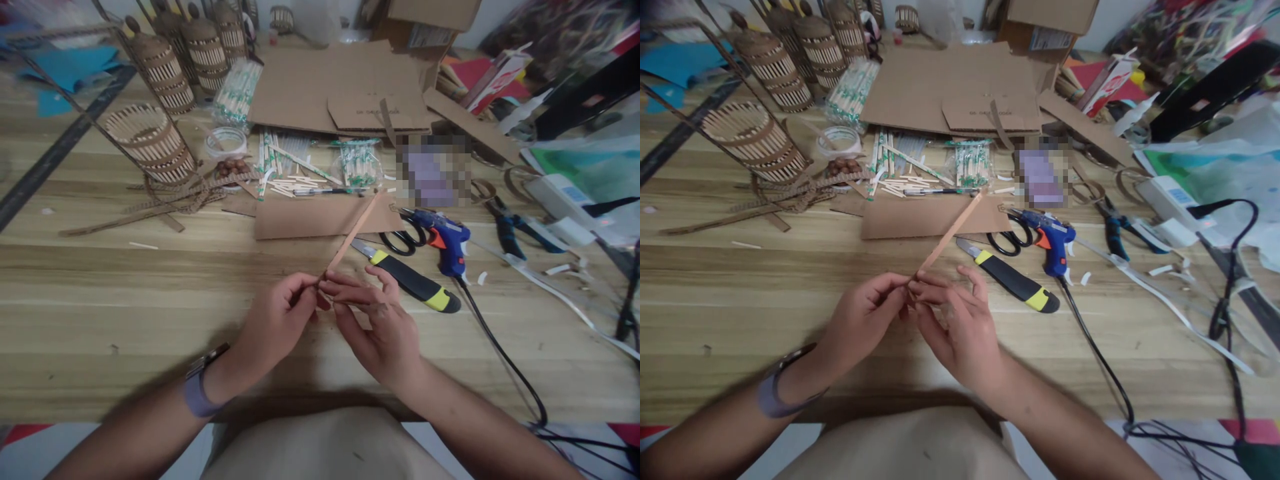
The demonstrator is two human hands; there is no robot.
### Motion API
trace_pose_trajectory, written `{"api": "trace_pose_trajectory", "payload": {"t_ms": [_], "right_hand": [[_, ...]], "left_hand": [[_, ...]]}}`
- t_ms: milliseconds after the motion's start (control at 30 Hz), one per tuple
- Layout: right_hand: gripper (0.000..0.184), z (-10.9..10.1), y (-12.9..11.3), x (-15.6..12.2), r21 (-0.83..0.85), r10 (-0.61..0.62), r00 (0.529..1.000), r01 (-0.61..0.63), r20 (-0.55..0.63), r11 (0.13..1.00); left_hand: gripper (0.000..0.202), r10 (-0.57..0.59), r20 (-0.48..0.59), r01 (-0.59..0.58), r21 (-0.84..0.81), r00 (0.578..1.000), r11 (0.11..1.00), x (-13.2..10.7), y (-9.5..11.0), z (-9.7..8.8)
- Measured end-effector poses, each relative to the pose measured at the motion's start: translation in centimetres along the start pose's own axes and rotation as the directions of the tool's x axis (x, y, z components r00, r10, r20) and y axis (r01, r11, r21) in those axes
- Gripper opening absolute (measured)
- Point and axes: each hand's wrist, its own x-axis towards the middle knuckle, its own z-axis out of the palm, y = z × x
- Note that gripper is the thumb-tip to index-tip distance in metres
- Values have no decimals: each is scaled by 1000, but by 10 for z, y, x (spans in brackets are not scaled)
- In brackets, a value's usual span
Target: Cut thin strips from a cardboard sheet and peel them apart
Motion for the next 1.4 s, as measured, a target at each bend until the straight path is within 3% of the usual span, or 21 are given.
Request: {"api": "trace_pose_trajectory", "payload": {"t_ms": [233, 433, 700, 833, 1000, 1200, 1400], "right_hand": [[20, -3, 2, 4, -24, -25, 999, 25, -25, 999], [14, -1, -1, 4, -167, -79, 997, 75, -20, 983], [20, 1, -3, 2, -76, -47, 997, 43, -54, 996], [20, -1, -1, 2, -44, 20, 998, -22, -53, 999], [19, 0, 0, 2, -68, -34, 999, 31, -42, 997], [17, 0, 0, 3, -154, -50, 999, 47, -19, 987], [21, 0, 0, 1, -140, -54, 998, 51, -16, 989]], "left_hand": [[30, 24, 96, -17, -72, 995, 997, 1, -6, 1], [31, 33, 30, -33, 2, 999, 999, -1, -4, 2], [25, 69, -59, -64, 74, 996, 995, -2, 0, 3], [26, 53, -20, -52, 32, 998, 998, -2, -2, 2], [30, 44, 91, -38, -66, 995, 997, 1, -5, 2], [32, 43, 87, -37, -64, 995, 997, 1, -4, 3], [30, 46, 34, -47, 48, 998, 998, 0, -1, 3]]}}
